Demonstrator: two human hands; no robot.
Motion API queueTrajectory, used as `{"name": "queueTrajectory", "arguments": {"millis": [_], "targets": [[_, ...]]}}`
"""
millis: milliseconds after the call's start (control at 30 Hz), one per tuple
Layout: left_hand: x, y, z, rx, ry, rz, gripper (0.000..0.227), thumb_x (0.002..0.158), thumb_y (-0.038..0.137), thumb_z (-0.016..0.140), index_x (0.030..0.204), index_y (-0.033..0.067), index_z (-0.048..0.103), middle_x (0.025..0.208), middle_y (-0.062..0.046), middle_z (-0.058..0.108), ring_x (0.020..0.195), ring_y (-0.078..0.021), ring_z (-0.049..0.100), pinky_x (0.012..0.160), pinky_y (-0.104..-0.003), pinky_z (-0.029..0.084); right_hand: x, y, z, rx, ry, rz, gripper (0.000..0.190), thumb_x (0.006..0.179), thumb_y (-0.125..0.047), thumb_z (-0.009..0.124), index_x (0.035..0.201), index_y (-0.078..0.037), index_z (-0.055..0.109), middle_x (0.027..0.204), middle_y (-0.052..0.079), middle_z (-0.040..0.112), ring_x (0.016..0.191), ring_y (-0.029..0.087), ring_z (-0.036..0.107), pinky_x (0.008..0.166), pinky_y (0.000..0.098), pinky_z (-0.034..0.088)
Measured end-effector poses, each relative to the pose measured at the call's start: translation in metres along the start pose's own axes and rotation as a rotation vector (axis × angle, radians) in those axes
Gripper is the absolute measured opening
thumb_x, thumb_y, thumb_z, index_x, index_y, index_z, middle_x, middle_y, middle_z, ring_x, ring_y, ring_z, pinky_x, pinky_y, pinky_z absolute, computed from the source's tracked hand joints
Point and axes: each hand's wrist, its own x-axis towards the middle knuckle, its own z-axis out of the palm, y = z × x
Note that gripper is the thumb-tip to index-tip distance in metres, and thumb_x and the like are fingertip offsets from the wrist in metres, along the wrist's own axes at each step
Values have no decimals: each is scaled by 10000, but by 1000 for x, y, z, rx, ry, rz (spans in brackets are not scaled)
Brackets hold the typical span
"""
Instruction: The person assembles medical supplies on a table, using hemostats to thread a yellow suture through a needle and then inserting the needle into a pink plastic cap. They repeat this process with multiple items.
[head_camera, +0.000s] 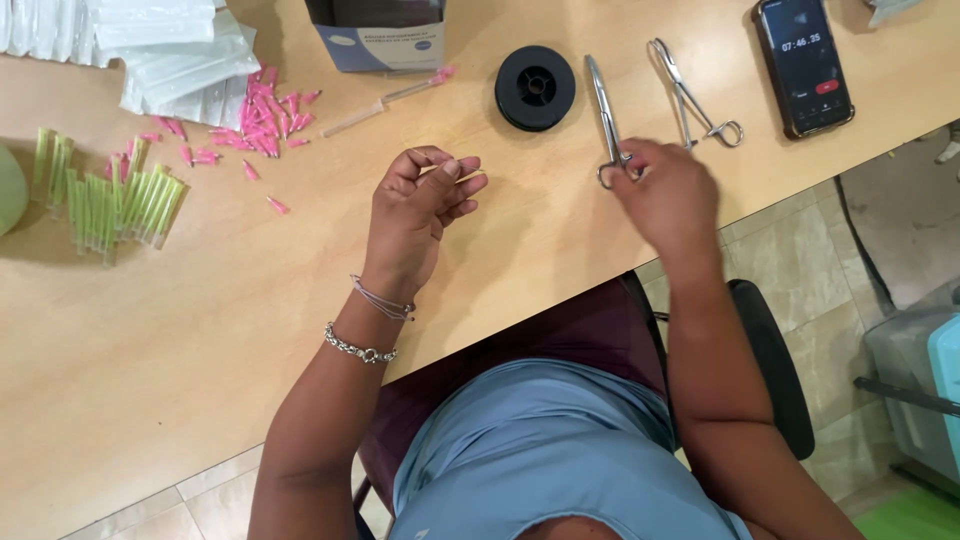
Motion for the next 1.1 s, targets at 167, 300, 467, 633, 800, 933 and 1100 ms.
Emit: {"name": "queueTrajectory", "arguments": {"millis": [167,300,467,633,800,933,1100], "targets": [[1,-5,1,-24,-3,3,148,975,132,705,1067,110,592,1096,-141,774,961,-261,790,770,-294,664,8,6,20,-88,-22,53,314,902,-373,719,1200,-276,741,940,-11,736,942,267,739,834,468,588],[8,-8,14,-57,-34,-11,147,972,143,710,1068,121,601,1114,-145,774,991,-272,783,789,-308,668,11,6,24,-203,-52,88,363,891,-335,658,1219,-186,706,914,60,742,905,351,755,829,531,581],[25,-9,50,-103,-97,-16,147,977,166,706,1080,133,606,1117,-118,776,1013,-254,777,833,-324,659,-2,14,34,-318,233,-86,209,857,-290,697,1022,-162,712,820,77,673,716,349,742,668,479,596],[43,-22,69,-296,-134,40,115,998,136,687,1071,97,609,1125,-154,768,1033,-274,763,886,-381,655,-21,-7,4,-164,259,-79,204,944,-228,655,1096,-93,635,757,141,683,661,382,738,671,523,591],[35,-21,76,-385,-87,82,73,1030,106,643,1053,52,601,1110,-208,758,1075,-339,737,954,-510,622,-50,7,37,1142,-311,-50,431,860,-284,807,1146,-113,535,871,36,683,805,128,675,724,262,557],[32,-22,78,-404,-62,115,73,1034,91,634,1054,33,594,1089,-220,756,1070,-356,733,952,-536,618,-65,-32,36,1279,-376,-205,582,786,-370,891,1133,-40,560,821,118,719,713,148,694,650,286,578],[29,-26,80,-379,-66,123,82,1031,78,630,1061,27,573,1064,-226,752,1035,-352,743,930,-544,621,-62,-46,40,1313,-339,-287,583,854,-486,807,1095,-7,578,787,133,715,665,111,651,604,234,508]]}}
